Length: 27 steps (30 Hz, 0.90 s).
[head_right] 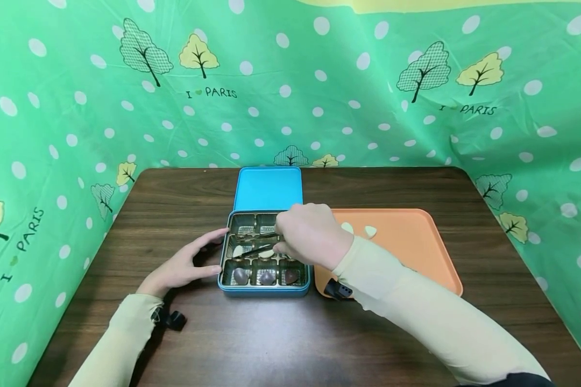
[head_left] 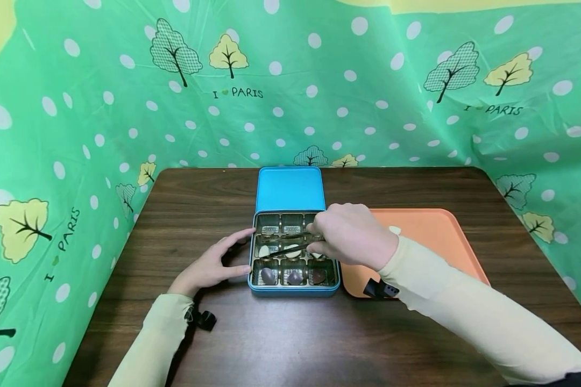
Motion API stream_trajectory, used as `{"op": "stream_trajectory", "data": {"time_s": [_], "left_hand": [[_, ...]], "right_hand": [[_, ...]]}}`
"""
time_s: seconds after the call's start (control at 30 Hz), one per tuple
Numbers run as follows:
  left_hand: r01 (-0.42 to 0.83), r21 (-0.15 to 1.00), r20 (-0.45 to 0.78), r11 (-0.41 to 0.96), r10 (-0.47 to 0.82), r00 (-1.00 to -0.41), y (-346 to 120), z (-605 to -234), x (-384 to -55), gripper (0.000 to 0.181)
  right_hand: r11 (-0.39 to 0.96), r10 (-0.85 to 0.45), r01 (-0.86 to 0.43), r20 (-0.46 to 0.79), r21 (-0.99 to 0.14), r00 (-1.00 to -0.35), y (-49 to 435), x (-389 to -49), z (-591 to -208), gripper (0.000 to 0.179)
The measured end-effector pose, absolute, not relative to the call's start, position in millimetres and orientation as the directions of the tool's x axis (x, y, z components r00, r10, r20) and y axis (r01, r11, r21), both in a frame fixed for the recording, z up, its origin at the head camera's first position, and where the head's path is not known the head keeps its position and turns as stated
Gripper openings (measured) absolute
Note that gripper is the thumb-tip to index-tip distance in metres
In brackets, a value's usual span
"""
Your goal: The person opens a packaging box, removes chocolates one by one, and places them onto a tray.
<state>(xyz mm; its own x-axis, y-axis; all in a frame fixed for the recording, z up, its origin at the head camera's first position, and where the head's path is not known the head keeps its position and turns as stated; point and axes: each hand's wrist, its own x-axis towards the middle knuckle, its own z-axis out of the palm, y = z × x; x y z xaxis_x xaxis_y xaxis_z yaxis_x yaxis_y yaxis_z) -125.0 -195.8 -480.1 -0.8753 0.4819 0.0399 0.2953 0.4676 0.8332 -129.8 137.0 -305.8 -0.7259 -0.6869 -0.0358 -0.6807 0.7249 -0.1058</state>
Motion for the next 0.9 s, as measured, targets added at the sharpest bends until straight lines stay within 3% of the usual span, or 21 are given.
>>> {"op": "stream_trajectory", "data": {"time_s": [0.23,0.4,0.7,0.9], "left_hand": [[0.302,0.831,0.048,0.466,0.482,-0.875,-197,-483,-127,0.082],[0.296,0.829,0.04,0.475,0.478,-0.878,-197,-482,-127,0.082],[0.293,0.823,0.035,0.486,0.473,-0.881,-197,-481,-127,0.083],[0.298,0.825,0.037,0.48,0.479,-0.877,-196,-480,-127,0.083]], "right_hand": [[0.742,-0.666,-0.658,-0.027,-0.127,-0.746,138,-129,-303,0.034],[0.714,-0.695,-0.686,-0.026,-0.139,-0.719,137,-127,-299,0.019],[0.691,-0.723,-0.722,0.0,-0.035,-0.691,127,-128,-292,0.039],[0.689,-0.725,-0.724,-0.009,-0.03,-0.689,124,-130,-295,0.047]]}}
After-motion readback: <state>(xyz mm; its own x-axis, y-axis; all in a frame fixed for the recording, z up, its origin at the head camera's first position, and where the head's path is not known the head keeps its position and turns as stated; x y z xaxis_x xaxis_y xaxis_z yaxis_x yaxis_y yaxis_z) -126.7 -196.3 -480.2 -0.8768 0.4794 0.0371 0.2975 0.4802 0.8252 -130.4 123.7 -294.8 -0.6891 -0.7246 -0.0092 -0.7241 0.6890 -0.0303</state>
